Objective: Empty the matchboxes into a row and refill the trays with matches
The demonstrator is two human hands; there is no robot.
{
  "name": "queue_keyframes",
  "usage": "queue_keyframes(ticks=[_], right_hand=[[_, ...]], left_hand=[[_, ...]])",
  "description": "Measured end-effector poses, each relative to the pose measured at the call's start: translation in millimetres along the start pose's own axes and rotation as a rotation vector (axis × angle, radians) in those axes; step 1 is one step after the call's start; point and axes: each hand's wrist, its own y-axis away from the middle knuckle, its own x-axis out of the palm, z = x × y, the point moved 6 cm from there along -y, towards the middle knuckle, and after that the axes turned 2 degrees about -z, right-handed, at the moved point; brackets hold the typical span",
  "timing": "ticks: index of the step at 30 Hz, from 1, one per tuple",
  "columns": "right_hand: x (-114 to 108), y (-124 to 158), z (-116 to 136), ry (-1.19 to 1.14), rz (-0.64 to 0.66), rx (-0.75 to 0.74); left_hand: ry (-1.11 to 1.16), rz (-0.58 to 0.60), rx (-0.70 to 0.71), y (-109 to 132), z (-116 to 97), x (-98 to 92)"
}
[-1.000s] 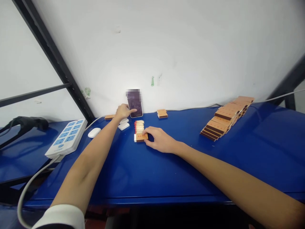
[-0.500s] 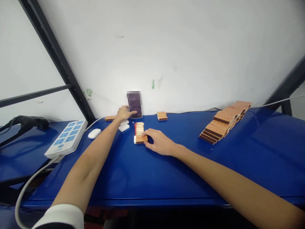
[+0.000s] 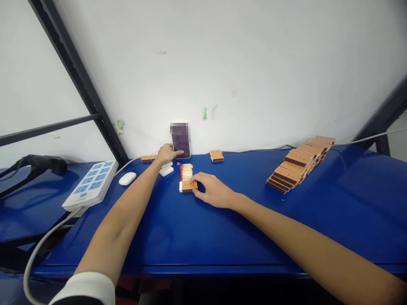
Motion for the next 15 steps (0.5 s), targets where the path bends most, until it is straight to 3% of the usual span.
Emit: queue_keyframes(ticks=[10,15], right_hand=[[1.5,0.7,-3.0,-0.004,0.008,0.013],[2.1,0.8,-3.7,-0.002,0.010,0.024]], left_hand=[[-0.030,-0.006,-0.011,4.9,-5.1,-5.5],[-0.070,-0.084,0.002,32.3,-13.0,-29.2]])
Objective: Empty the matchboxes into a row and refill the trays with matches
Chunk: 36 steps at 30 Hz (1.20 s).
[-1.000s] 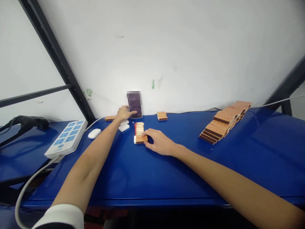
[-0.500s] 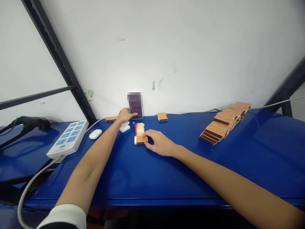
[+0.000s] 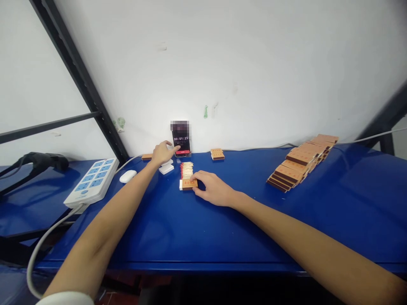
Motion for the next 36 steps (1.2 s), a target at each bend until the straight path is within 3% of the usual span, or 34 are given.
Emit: queue_keyframes(ticks=[2,6,8,11,16,28,36], right_hand=[[0.0,-0.1,0.5,-0.007,-0.011,-0.010],[0.2,-0.4,0.2,-0.017,-0.047,-0.033],[-0.3,-0.4,-0.4,0.002,-0.070,-0.046],[-0.9,-0.4,-0.9,0.047,-0.079,-0.061],[-3.2,-0.4,-2.6,0.014,-0.065,-0.025],[-8.2,-4.1,-8.2,0.006,0.003,-0.033],[-33.8,-0.2,-25.2,-0.012,0.103,0.084]], left_hand=[[0.005,-0.013,0.050,21.8,-6.8,-14.5],[0.044,0.126,0.248,78.3,-25.7,-30.9],[0.082,0.209,0.396,104.2,-36.1,-34.1],[0.046,0.331,0.496,125.7,-40.0,-31.6],[-0.021,0.406,0.491,127.2,-28.1,-22.5],[0.166,0.433,0.425,126.0,-19.2,-7.9],[0.181,0.453,0.407,124.9,-18.3,-5.7]])
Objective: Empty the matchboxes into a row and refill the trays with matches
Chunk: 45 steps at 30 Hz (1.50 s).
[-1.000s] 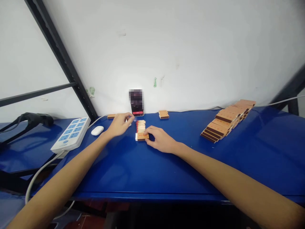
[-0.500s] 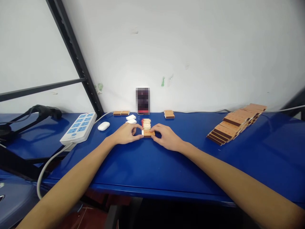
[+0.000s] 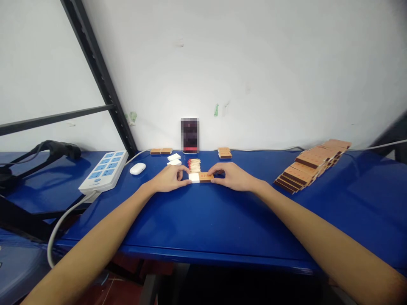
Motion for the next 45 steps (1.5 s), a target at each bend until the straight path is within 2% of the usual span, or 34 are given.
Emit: queue_keyframes(ticks=[3,9,15,20,28,30,34,38,41,45], right_hand=[[-12.6,3.6,-18.5,0.071,0.008,0.059],[-32.2,6.6,-69.3,0.350,-0.156,0.227],[-29.6,8.0,-86.1,0.419,-0.227,0.255],[-28.8,10.4,-81.3,0.433,-0.255,0.266],[-19.6,8.1,-55.5,0.415,-0.230,0.201],[-17.3,7.3,-48.3,0.376,-0.239,0.157],[-15.4,6.9,-37.0,0.299,-0.248,0.107],[-15.6,8.0,-32.5,0.309,-0.225,0.144],[-15.2,8.4,-29.4,0.338,-0.200,0.168],[-16.9,8.7,-22.8,0.492,-0.150,0.239]], left_hand=[[-0.002,-0.002,0.000,0.5,-0.8,-0.9],[-0.001,-0.015,0.003,0.9,-1.6,-1.3],[0.005,-0.045,0.003,0.3,-0.5,-1.7],[0.012,-0.079,-0.010,0.4,0.9,-2.9],[0.049,-0.115,-0.041,0.2,-0.6,-7.0],[-0.014,-0.137,-0.050,0.5,-0.4,-12.5],[-0.282,-0.174,-0.107,2.8,5.3,-29.6],[-0.399,-0.181,-0.168,7.0,15.6,-43.0],[-0.453,-0.186,-0.197,8.6,21.7,-46.4],[-0.524,-0.269,-0.150,8.2,21.6,-46.2]])
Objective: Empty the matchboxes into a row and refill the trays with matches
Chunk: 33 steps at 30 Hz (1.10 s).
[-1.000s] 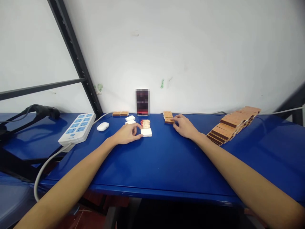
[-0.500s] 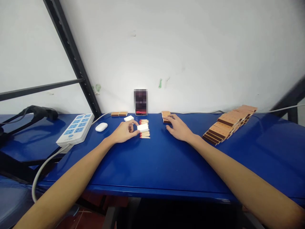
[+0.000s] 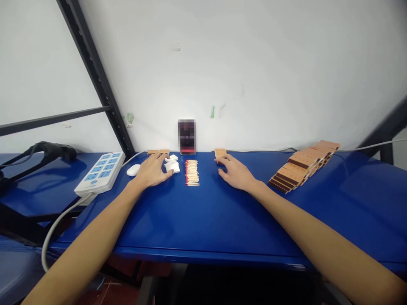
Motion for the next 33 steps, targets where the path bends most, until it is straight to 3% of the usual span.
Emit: queue_keyframes(ticks=[4,9,13,21,28,33], right_hand=[[-21.4,10.2,-0.1,0.235,-0.021,0.103],[-65.2,51.4,-10.5,0.374,-0.208,0.135],[-85.9,93.6,-30.8,0.486,-0.276,0.190],[-80.9,130.5,-56.4,0.567,-0.247,0.116],[-82.4,129.0,-66.5,0.486,-0.350,0.074],[-91.3,115.0,-49.1,0.384,-0.459,0.011]], left_hand=[[-0.015,-0.015,0.059,0.3,-4.0,10.1],[0.029,0.141,0.139,-3.1,-7.0,32.8],[0.048,0.285,0.087,-6.1,-1.4,45.2],[-0.011,0.252,0.016,-5.9,7.1,38.4],[-0.044,0.251,0.013,-3.8,9.9,34.8],[-0.043,0.262,-0.034,-0.6,13.4,40.1]])
